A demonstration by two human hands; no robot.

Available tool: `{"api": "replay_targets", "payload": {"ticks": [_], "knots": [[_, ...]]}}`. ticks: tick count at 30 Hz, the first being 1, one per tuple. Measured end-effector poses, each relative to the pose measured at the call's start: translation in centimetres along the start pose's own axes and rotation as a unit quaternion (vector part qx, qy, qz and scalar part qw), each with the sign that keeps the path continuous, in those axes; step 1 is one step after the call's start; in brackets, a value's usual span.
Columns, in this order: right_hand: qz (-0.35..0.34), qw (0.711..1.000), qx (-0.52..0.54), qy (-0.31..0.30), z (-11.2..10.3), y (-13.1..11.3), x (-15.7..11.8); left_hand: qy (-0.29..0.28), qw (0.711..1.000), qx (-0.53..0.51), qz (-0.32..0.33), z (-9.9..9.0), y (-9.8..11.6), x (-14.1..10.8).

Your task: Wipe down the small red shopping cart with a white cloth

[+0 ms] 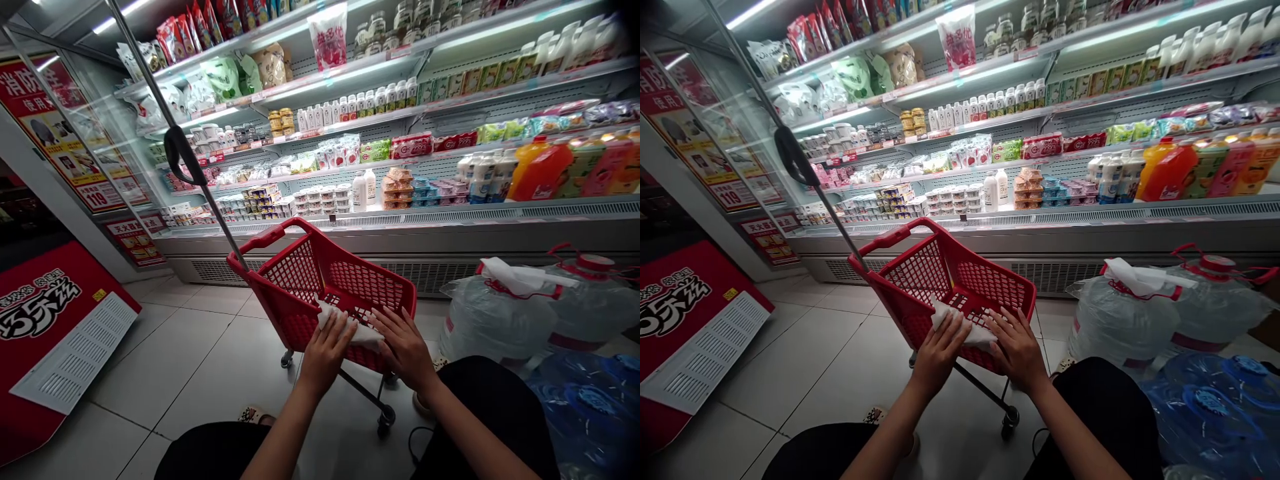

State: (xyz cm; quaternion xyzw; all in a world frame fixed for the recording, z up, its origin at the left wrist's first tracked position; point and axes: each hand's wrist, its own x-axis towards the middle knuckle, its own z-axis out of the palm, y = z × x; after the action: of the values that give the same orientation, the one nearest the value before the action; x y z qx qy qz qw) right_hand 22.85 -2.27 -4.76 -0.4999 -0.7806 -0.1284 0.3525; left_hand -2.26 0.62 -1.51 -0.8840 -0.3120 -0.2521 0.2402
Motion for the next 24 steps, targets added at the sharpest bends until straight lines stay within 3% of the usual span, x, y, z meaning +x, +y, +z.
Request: {"api": "replay_targets", "payload": {"ticks": [3,7,10,13,17,21,24], "knots": [[-0.003,1.0,-0.002,0.013,0.2,0.2,0.0,-0.015,0.999,0.007,0.032,-0.8,-4.2,-0.3],[-0.008,1.0,0.003,0.015,0.3,0.4,0.2,-0.023,0.999,0.032,-0.036,-2.2,-11.1,-0.3],[-0.013,1.0,0.012,0.004,0.2,1.1,0.3,-0.018,0.996,0.044,-0.076,-3.1,-13.7,0.1],[-0.017,1.0,0.016,-0.008,-0.2,2.4,0.2,-0.011,0.995,0.046,-0.087,-3.1,-13.4,0.4],[0.028,0.999,0.011,-0.036,-0.9,3.5,0.8,0.01,0.993,0.045,-0.104,-2.3,-10.2,0.4],[0.103,0.993,-0.013,-0.064,-0.8,2.5,2.6,0.013,0.996,0.031,-0.083,-1.1,-6.3,0.6],[0.14,0.988,-0.037,-0.057,0.0,1.9,3.7,0.0,0.998,0.04,-0.049,-0.9,-4.5,0.9]]}}
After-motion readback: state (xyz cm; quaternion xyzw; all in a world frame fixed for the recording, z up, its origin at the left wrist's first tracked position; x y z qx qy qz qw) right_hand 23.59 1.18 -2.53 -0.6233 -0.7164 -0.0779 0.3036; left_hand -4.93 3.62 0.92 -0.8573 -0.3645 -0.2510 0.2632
